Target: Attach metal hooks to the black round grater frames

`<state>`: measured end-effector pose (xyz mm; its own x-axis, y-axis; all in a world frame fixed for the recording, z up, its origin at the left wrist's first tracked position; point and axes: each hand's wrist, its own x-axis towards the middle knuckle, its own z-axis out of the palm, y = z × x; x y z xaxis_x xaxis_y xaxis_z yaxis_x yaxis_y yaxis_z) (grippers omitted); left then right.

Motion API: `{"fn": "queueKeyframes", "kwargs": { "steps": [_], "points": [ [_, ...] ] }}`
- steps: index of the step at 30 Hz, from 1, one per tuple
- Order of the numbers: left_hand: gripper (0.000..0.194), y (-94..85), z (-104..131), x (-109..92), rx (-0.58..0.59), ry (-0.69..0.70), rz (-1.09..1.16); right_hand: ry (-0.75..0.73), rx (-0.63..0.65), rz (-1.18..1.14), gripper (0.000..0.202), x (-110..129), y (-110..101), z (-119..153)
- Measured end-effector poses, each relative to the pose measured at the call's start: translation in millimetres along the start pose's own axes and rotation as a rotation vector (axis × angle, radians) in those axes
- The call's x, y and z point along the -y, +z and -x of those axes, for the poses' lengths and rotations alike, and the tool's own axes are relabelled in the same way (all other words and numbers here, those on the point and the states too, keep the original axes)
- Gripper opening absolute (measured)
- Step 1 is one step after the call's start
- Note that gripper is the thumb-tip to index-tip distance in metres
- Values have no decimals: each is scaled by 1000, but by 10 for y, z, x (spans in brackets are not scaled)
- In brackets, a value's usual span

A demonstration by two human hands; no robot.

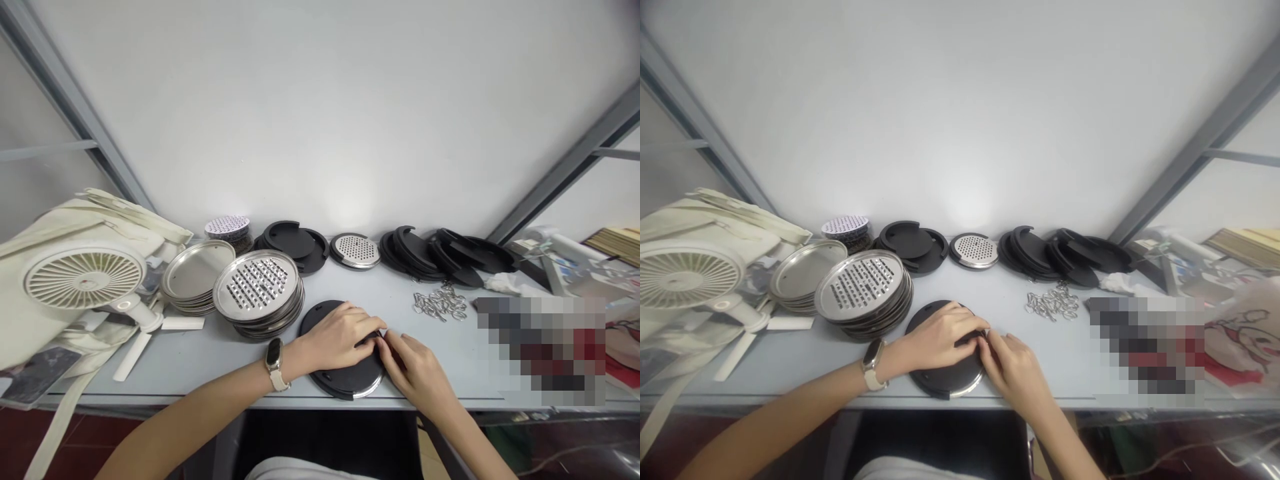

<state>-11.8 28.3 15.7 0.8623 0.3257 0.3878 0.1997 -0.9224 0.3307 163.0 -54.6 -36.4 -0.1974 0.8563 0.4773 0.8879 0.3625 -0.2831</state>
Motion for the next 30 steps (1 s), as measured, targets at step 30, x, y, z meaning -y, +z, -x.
{"fn": "queueKeyframes", "kwargs": {
  "steps": [30],
  "points": [
    [20, -10, -2, -28, -33, -26, -42, 98, 56, -114, 32, 1, -35, -40]
  ]
}}
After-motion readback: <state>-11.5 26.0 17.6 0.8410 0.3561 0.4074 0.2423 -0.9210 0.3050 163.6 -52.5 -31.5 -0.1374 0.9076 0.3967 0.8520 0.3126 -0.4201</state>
